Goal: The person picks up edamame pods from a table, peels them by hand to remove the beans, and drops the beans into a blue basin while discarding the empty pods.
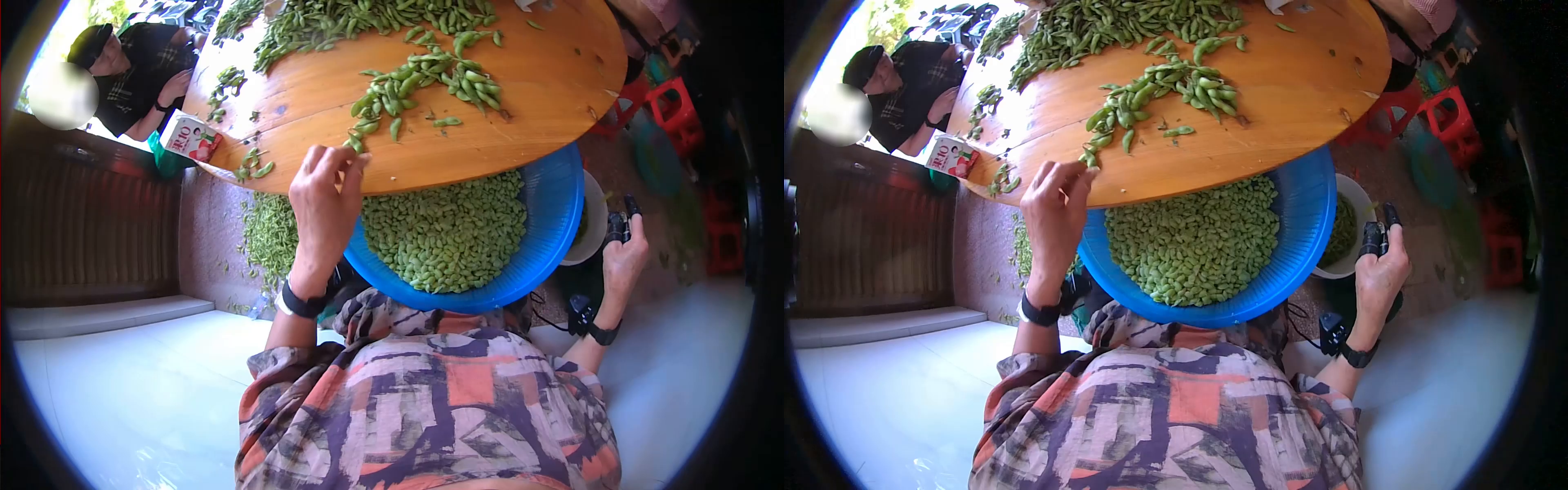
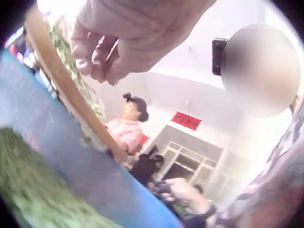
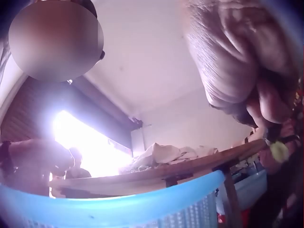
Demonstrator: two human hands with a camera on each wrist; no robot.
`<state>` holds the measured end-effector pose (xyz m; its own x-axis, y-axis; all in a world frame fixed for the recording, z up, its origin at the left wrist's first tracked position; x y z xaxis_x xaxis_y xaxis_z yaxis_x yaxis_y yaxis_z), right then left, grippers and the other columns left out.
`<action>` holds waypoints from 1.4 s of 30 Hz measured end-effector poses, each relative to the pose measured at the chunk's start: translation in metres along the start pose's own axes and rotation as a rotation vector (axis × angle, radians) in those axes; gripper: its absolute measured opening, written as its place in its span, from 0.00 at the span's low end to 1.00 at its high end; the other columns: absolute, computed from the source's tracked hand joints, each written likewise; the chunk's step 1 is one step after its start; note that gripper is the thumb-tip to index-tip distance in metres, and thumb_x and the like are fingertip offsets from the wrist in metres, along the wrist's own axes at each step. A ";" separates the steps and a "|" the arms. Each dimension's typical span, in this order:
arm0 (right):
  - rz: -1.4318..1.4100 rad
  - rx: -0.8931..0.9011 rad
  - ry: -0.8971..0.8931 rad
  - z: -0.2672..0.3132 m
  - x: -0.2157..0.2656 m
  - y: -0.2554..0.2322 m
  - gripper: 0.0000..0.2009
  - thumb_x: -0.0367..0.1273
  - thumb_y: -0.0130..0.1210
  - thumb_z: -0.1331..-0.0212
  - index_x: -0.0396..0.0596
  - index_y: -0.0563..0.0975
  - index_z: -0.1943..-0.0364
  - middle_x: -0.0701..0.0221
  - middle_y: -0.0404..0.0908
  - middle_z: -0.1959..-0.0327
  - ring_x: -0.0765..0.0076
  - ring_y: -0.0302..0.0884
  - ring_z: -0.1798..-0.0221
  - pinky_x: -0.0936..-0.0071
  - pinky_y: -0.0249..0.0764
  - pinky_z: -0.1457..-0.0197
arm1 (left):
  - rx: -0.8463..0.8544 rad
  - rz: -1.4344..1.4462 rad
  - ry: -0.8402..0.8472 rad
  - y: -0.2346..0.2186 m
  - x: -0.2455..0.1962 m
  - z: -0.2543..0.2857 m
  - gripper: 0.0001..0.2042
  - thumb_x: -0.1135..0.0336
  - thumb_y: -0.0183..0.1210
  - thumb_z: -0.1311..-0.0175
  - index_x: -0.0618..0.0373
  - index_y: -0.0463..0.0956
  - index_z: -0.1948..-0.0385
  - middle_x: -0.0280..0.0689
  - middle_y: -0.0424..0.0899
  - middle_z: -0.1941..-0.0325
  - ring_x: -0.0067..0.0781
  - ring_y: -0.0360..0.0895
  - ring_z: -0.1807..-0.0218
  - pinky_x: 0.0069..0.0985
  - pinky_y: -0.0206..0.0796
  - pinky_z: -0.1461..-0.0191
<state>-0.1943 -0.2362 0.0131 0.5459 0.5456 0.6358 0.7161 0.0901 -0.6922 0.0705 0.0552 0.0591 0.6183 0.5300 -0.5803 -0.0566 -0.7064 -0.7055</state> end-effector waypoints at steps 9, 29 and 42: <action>-0.325 0.197 -0.097 0.017 0.066 0.032 0.15 0.18 0.48 0.51 0.39 0.77 0.58 0.65 0.77 0.73 0.69 0.77 0.69 0.72 0.72 0.62 | -0.159 0.143 0.007 0.022 0.008 -0.002 0.05 0.74 0.63 0.45 0.60 0.79 0.66 0.41 0.79 0.68 0.37 0.78 0.69 0.30 0.70 0.66; -1.157 0.965 0.212 0.046 0.093 0.064 0.09 0.29 0.46 0.39 0.43 0.78 0.66 0.81 0.71 0.83 0.89 0.65 0.80 0.86 0.60 0.78 | 0.545 1.367 -0.477 0.076 -0.043 0.051 0.11 0.80 0.62 0.41 0.60 0.69 0.61 0.35 0.79 0.72 0.23 0.75 0.77 0.17 0.65 0.77; -0.618 0.566 -0.255 0.040 0.089 0.050 0.19 0.21 0.55 0.47 0.40 0.77 0.48 0.58 0.76 0.68 0.57 0.76 0.67 0.71 0.71 0.63 | 0.644 1.055 -0.511 0.080 -0.028 0.063 0.06 0.81 0.57 0.38 0.64 0.78 0.61 0.33 0.79 0.73 0.18 0.74 0.75 0.17 0.69 0.73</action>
<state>-0.1271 -0.1494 0.0215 -0.0310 0.4256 0.9044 0.4913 0.7945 -0.3570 -0.0008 0.0136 -0.0068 -0.3023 0.0865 -0.9493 -0.7673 -0.6129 0.1885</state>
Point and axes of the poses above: each hand's wrist, its own z-axis away from the middle knuckle, its own y-axis out of the palm, x = y × z, the point moved 1 cm from there along -z, towards the middle knuckle
